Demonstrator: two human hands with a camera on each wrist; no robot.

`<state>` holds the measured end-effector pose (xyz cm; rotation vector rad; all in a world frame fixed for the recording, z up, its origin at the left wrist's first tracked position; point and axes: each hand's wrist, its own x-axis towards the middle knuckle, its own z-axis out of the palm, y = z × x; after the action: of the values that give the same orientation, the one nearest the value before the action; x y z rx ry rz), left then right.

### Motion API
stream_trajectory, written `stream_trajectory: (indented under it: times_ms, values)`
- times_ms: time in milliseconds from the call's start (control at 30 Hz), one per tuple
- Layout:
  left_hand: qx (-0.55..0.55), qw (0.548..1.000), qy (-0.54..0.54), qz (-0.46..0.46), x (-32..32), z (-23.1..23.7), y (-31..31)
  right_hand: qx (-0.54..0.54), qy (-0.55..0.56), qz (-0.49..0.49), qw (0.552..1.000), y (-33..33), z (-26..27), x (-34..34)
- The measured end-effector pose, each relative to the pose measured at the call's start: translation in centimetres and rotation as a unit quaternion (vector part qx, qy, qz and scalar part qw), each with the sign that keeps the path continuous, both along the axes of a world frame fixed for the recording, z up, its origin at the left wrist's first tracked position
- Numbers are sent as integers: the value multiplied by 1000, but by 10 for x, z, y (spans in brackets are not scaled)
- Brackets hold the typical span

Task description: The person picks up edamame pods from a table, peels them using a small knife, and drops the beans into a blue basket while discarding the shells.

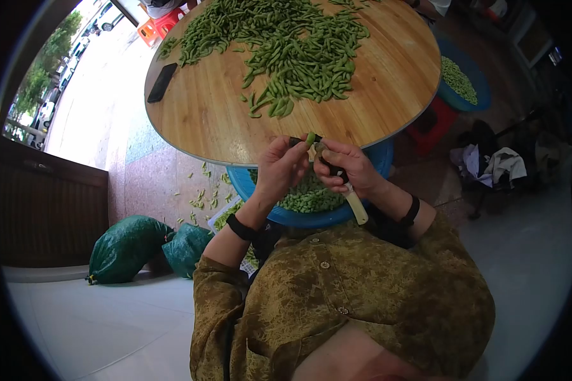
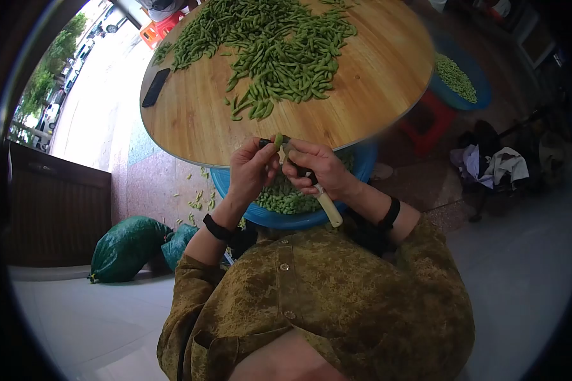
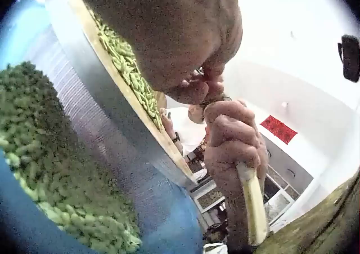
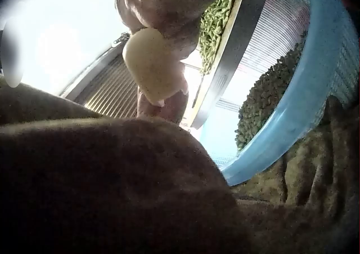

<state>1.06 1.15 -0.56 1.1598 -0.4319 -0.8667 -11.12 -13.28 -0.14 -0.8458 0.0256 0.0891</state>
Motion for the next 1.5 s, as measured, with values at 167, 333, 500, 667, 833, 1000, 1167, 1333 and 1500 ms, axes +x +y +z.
stream_trajectory:
  times_ms: [167, 333, 500, 667, 833, 1000, 1167, 1333, 1500]
  values:
    - [3, 1000, -19, -11, 2, -6, 1, 0, -5, 11, 1000, -2, 1, 0]
    - [15, 1000, -19, -17, 1, -10, 3, -16, -2, 17, 1000, -4, 0, -1]
    - [-18, 1000, -5, -23, 1, -9, 2, 3, 7, 17, 1000, -6, 6, -1]
    - [-106, 980, 132, -109, 5, -13, -1, 100, 4, 49, 994, -10, -2, 1]
    - [-159, 944, 241, -161, 1, -22, -4, 190, 1, 83, 978, -11, -14, 3]
    - [39, 987, -155, -30, 7, -8, -6, 215, 39, 46, 975, -14, -11, 6]
    - [60, 785, -615, 46, 1, 3, -1, 229, 98, 46, 967, -10, -13, 5]
    - [62, 900, -426, 74, -8, 4, -4, 166, 55, 13, 984, -9, -13, 4]
    - [46, 998, -41, 1, -6, 6, -4, 18, 59, -34, 998, -11, -2, -3]
